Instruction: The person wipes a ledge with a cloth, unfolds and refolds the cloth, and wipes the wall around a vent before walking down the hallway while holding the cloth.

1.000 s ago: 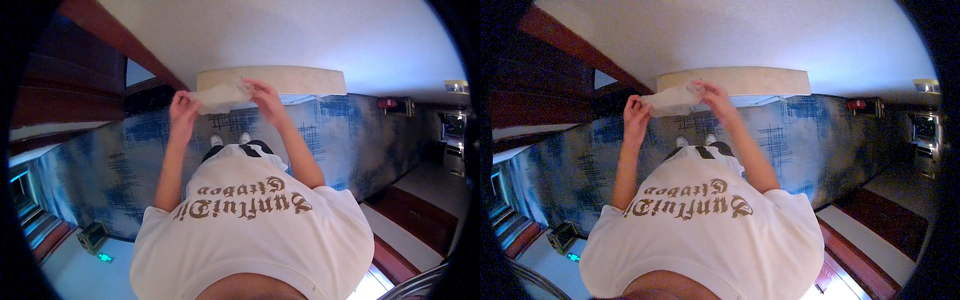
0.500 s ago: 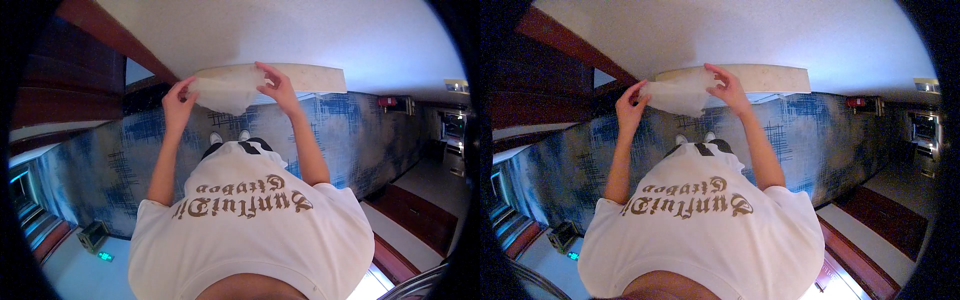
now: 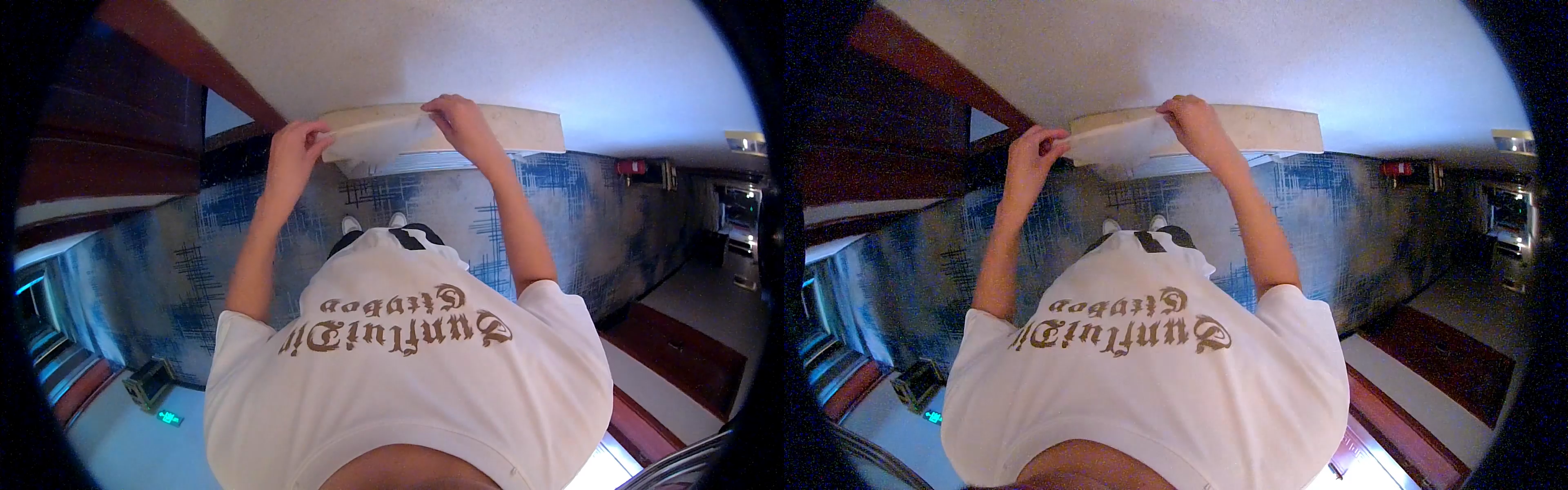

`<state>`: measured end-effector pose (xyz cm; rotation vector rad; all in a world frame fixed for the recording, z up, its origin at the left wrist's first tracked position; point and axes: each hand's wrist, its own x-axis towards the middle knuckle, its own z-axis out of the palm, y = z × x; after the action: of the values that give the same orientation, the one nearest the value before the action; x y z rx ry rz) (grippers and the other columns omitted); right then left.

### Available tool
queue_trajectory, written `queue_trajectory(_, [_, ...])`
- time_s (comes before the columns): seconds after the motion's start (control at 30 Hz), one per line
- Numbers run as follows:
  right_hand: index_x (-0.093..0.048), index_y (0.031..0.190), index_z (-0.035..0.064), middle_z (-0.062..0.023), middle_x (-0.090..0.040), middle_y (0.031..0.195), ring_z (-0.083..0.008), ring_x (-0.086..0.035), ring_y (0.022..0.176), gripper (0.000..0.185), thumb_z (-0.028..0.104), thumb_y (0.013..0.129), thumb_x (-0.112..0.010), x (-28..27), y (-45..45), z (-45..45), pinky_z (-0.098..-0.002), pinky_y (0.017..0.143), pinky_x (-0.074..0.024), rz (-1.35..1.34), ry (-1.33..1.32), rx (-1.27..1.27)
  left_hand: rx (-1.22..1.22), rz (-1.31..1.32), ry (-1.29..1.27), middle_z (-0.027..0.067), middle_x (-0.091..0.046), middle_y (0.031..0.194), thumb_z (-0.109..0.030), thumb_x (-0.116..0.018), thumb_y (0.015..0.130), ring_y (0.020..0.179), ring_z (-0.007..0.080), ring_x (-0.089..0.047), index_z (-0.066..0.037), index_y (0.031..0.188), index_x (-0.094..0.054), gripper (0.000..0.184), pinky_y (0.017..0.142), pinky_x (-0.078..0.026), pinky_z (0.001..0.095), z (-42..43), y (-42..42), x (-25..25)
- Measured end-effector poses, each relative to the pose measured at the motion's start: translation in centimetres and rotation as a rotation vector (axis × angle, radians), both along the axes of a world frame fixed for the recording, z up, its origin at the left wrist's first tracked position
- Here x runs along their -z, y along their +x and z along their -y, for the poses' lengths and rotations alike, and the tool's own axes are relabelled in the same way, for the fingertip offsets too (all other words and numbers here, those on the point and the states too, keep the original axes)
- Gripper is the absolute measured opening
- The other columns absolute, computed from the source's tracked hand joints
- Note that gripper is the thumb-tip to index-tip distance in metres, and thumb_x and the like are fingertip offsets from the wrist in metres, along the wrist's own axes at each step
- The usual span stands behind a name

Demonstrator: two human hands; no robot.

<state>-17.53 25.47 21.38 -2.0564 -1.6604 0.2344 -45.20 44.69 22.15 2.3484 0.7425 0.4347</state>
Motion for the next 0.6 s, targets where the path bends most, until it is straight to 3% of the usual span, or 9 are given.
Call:
queue_trajectory(0.13, [-0.070, 0.105, 0.0041, -0.0137, -0.070, 0.108, -0.0368, -0.065, 0.099, 0.018, 0.009, 0.089, -0.066, -2.6, 0.3, 0.1, -0.0439, 0.090, -0.0524, 0.143, 0.169, 0.018, 0.002, 0.018, 0.037, 0.0104, -0.067, 0.090, -0.015, -0.074, 0.089, 0.082, 0.0206, -0.064, -0.001, 0.097, -0.072, 0.016, 0.075, -0.052, 0.0318, -0.8, 0.5, -0.5])
queue_trajectory(0.2, [-0.069, 0.104, 0.0032, -0.0129, -0.071, 0.105, -0.0336, -0.066, 0.096, 0.015, 0.010, 0.092, -0.064, -3.7, 0.5, -0.2, -0.0427, 0.088, -0.0520, 0.312, 0.374, -0.042, 0.129, 0.263, 0.144, 0.0058, -0.067, 0.100, -0.022, -0.070, 0.095, 0.091, 0.0186, -0.063, -0.005, 0.101, -0.065, 0.018, 0.079, -0.051, 0.0321, -1.9, 0.3, -0.2])
queue_trajectory(0.23, [-0.068, 0.103, 0.0029, -0.0126, -0.071, 0.103, -0.0325, -0.067, 0.095, 0.014, 0.011, 0.093, -0.064, -3.8, 0.7, -0.4, -0.0423, 0.088, -0.0518, 0.371, 0.443, -0.060, 0.129, 0.265, 0.146, 0.0058, -0.067, 0.100, -0.022, -0.070, 0.095, 0.091, 0.0186, -0.063, -0.005, 0.101, -0.065, 0.018, 0.079, -0.051, 0.0321, -2.1, 0.5, -0.2])
queue_trajectory(0.3, [-0.066, 0.100, 0.0032, -0.0091, -0.070, 0.098, -0.0208, -0.065, 0.090, 0.013, 0.016, 0.098, -0.063, -2.6, 1.2, -0.7, -0.0364, 0.082, -0.0505, -0.395, 0.402, -0.190, 0.225, 0.473, -0.582, 0.0003, -0.064, 0.109, -0.030, -0.061, 0.102, 0.099, 0.0152, -0.060, -0.011, 0.113, -0.057, 0.022, 0.081, -0.050, 0.0313, -2.2, 0.7, -0.4])
queue_trajectory(0.43, [-0.066, 0.100, 0.0050, -0.0024, -0.065, 0.090, -0.0110, -0.057, 0.084, 0.017, 0.021, 0.102, -0.061, -2.4, 1.7, -0.7, -0.0300, 0.075, -0.0479, -0.632, 0.181, -0.110, 0.006, 0.340, -0.691, 0.0005, -0.062, 0.114, -0.029, -0.050, 0.108, 0.108, 0.0116, -0.055, -0.009, 0.117, -0.054, 0.022, 0.095, -0.044, 0.0326, -2.6, 0.8, 1.1])
queue_trajectory(0.53, [-0.065, 0.101, 0.0067, 0.0037, -0.058, 0.084, -0.0070, -0.050, 0.079, 0.017, 0.023, 0.102, -0.061, -2.9, 0.7, -0.9, -0.0250, 0.069, -0.0452, -0.776, 0.243, -0.064, -0.075, 0.431, -0.787, -0.0007, -0.059, 0.116, -0.021, -0.053, 0.107, 0.111, 0.0114, -0.054, -0.009, 0.123, -0.052, 0.019, 0.097, -0.045, 0.0329, -2.8, 1.3, 1.8])
queue_trajectory(0.6, [-0.065, 0.104, 0.0069, 0.0075, -0.055, 0.083, -0.0059, -0.051, 0.077, 0.017, 0.024, 0.103, -0.061, -3.4, 0.4, -1.0, -0.0249, 0.064, -0.0450, -0.834, 0.186, 0.033, 0.063, 0.456, -1.054, 0.0017, -0.057, 0.122, -0.013, -0.063, 0.100, 0.113, 0.0135, -0.055, -0.012, 0.128, -0.050, 0.031, 0.096, -0.047, 0.0333, -2.5, 1.1, 1.4])
